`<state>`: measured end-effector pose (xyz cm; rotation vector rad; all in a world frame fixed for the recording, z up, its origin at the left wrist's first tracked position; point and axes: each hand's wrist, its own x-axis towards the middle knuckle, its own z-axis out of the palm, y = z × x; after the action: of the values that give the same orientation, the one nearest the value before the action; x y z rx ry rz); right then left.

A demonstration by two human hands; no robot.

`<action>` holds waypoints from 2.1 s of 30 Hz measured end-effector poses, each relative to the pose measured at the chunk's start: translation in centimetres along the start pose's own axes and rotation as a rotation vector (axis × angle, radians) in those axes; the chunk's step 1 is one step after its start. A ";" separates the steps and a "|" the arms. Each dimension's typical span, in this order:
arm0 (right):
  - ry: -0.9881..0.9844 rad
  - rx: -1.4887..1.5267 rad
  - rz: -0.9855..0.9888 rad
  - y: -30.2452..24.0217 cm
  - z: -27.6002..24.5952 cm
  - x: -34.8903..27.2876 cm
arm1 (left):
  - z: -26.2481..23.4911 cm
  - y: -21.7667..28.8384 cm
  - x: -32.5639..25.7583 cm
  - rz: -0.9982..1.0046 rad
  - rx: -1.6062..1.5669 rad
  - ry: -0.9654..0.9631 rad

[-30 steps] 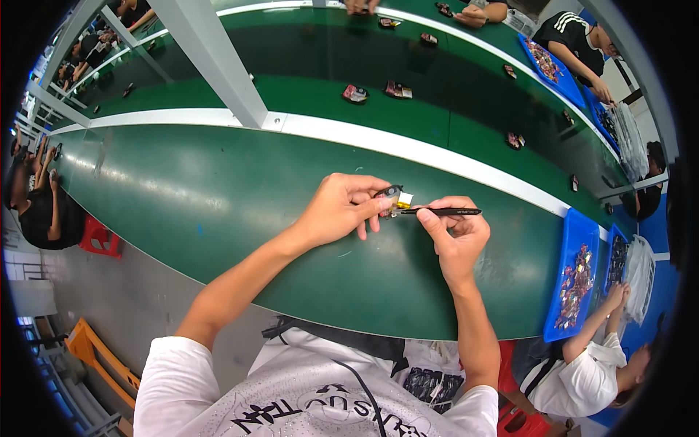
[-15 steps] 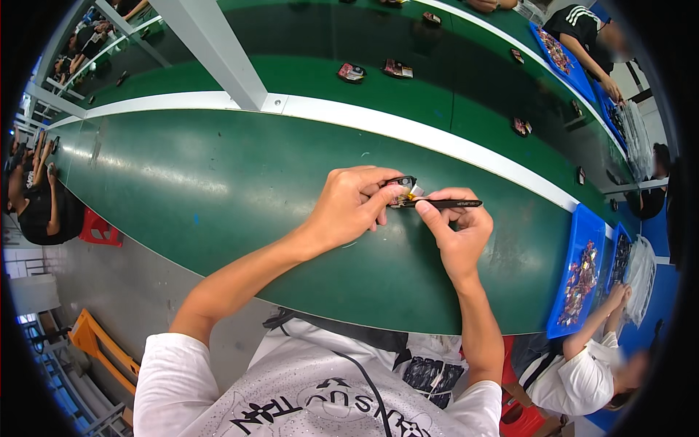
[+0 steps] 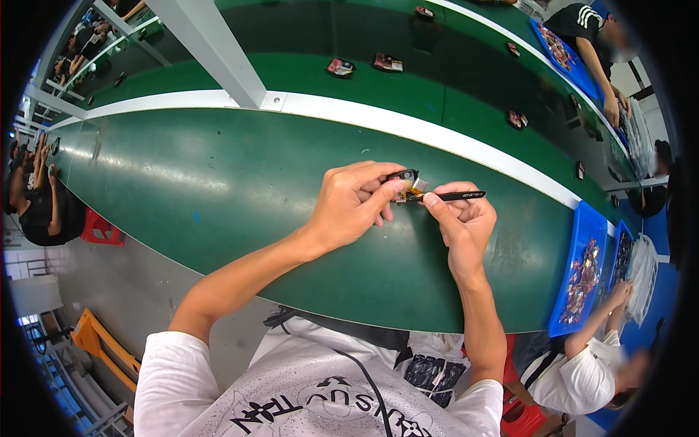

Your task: Assembling small electronic components onto a circuit board using tweezers on a factory assembly line.

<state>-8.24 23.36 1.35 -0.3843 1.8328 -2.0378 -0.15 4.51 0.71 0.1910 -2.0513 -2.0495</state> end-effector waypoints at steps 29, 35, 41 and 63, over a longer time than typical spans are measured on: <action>-0.036 -0.216 -0.413 1.5 0.0 -0.2 | -1.4 -0.5 0.5 -0.124 -0.196 -0.220; -0.047 -0.257 -0.453 1.3 0.1 -0.2 | -1.6 -0.5 0.6 -0.104 -0.191 -0.240; -0.047 -0.278 -0.481 1.3 0.4 -0.2 | -1.7 -0.3 0.6 -0.127 -0.219 -0.225; 0.007 -0.343 -0.545 1.0 0.9 -0.5 | -1.6 -0.3 0.5 -0.155 -0.195 -0.141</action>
<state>-7.27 22.70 0.49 -1.0736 2.2714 -2.0252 -0.27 2.78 0.42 0.1804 -1.9525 -2.4049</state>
